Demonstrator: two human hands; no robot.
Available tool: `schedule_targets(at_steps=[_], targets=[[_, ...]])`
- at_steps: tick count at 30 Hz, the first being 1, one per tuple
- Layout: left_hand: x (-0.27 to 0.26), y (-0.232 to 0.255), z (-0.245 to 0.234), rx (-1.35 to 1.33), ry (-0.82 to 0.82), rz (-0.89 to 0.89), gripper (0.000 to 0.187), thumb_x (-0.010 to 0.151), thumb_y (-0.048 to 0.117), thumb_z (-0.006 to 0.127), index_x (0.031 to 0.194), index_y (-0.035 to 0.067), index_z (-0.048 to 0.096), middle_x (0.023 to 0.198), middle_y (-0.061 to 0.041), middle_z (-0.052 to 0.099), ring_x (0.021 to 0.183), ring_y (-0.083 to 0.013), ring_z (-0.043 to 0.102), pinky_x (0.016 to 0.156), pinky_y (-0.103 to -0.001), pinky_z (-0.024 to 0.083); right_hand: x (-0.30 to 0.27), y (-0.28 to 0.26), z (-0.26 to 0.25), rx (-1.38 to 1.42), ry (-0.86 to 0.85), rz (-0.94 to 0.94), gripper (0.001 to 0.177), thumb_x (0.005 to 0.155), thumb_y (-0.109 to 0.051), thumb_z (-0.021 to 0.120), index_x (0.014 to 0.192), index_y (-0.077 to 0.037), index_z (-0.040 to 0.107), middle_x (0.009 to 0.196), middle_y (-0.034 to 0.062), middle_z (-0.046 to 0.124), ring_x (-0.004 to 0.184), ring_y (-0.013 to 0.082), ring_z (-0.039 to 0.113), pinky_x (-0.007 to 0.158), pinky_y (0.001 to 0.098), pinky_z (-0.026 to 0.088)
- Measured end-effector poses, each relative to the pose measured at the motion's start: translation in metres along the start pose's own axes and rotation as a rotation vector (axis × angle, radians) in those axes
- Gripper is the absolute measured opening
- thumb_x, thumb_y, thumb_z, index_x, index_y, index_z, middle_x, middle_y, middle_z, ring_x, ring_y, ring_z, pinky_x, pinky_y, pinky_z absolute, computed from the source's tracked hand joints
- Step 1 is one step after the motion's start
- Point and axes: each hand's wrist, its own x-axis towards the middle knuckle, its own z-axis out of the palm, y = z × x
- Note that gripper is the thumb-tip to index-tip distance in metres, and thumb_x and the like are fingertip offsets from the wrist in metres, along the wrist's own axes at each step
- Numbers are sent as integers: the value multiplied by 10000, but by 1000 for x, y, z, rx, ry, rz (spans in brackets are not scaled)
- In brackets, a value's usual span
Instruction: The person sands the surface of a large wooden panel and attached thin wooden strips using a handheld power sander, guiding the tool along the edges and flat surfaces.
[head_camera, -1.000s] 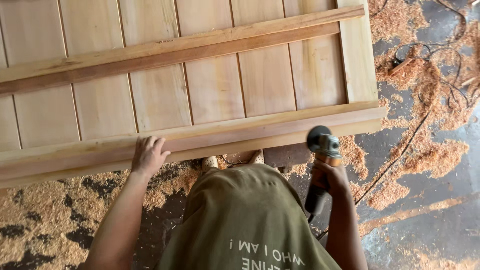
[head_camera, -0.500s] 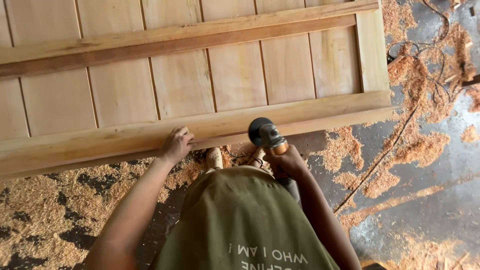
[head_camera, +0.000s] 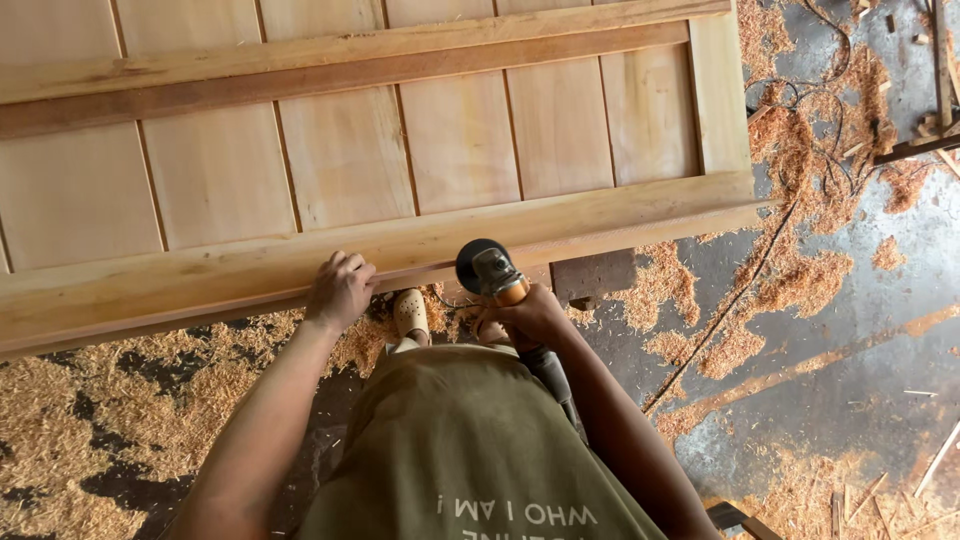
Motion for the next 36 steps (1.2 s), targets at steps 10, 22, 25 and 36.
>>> schedule_targets(at_steps=[10,22,25,36], targets=[[-2,12,-14,53,25,-6,57,883,173,765,883,116,772,975,-49,758,986,-250,657,949,-412,545,4,44,-67,145,113,119,429,634,-299,933,882,1,751,761,87,746,627,159,700,584,331,572],[-3,27,-15,187,-42,-146,80,874,104,722,932,125,773,1032,-34,761,1041,-253,655,1021,-422,515,22,114,-156,256,120,88,407,625,-248,930,886,2,743,761,86,740,609,150,689,576,319,570],[-3,29,-14,239,-66,-191,155,878,124,719,1019,148,779,1116,-26,764,1084,-248,651,1068,-432,490,32,136,-182,227,132,190,417,647,-259,926,914,-5,728,774,104,738,618,186,701,594,337,593],[7,63,-12,458,-222,-544,186,970,286,690,1120,239,788,1210,45,753,1171,-237,594,1101,-421,451,57,235,-327,503,232,237,417,695,-219,881,995,-45,651,804,85,694,660,211,690,631,382,626]])
